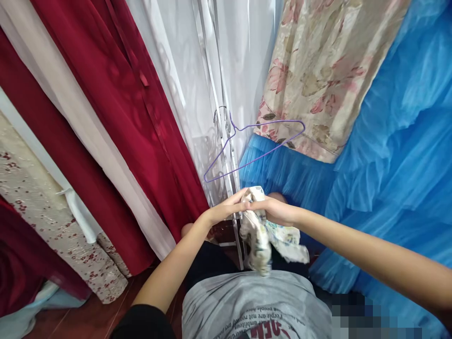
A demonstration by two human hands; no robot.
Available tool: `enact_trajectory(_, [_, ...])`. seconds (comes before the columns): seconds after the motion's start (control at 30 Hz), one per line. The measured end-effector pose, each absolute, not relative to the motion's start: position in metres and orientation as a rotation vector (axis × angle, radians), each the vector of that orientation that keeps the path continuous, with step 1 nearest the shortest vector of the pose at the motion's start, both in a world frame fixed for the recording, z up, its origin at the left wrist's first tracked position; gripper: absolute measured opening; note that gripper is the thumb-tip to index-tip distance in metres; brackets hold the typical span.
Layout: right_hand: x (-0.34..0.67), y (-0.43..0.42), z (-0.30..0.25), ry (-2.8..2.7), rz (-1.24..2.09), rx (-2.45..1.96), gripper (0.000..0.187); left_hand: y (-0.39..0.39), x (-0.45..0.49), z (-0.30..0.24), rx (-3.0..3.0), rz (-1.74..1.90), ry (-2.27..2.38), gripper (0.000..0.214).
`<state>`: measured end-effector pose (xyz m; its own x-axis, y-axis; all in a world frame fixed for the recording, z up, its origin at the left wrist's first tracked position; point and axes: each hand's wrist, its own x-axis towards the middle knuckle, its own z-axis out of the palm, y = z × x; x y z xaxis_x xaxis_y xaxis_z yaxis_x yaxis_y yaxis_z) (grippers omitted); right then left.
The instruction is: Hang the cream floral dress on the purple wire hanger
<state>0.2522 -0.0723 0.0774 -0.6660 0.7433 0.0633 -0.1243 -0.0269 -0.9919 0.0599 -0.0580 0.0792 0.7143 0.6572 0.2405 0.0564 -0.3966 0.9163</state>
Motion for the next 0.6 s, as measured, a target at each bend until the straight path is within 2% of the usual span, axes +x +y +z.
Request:
enact_trajectory(0.1, [0.268,-0.076,0.096,-1.798,1.848,-0.683,0.029,-0.059,0.041,0.056,1.777,0.470,0.581,0.063])
enact_trajectory(0.27, [0.300,-0.061,0.127,-2.049,1.636,-0.803,0.034,-0.077,0.009,0.040,1.989,0.285,0.779,0.040])
enact_trajectory(0.4, [0.311,-0.050,0.142,-1.938,1.494,-0.831,0.040,-0.100,-0.001,0.055,2.124,0.524,0.731,0.036])
enact_trajectory(0.5, [0.301,-0.056,0.143,-1.932,1.532,-0.746,0.038,-0.111,0.012,0.066,2.048,0.799,0.731,0.019])
enact_trajectory(0.6, [0.283,-0.072,0.139,-2.075,1.575,-0.595,0.034,-0.114,0.033,0.067,1.909,0.892,0.641,0.062])
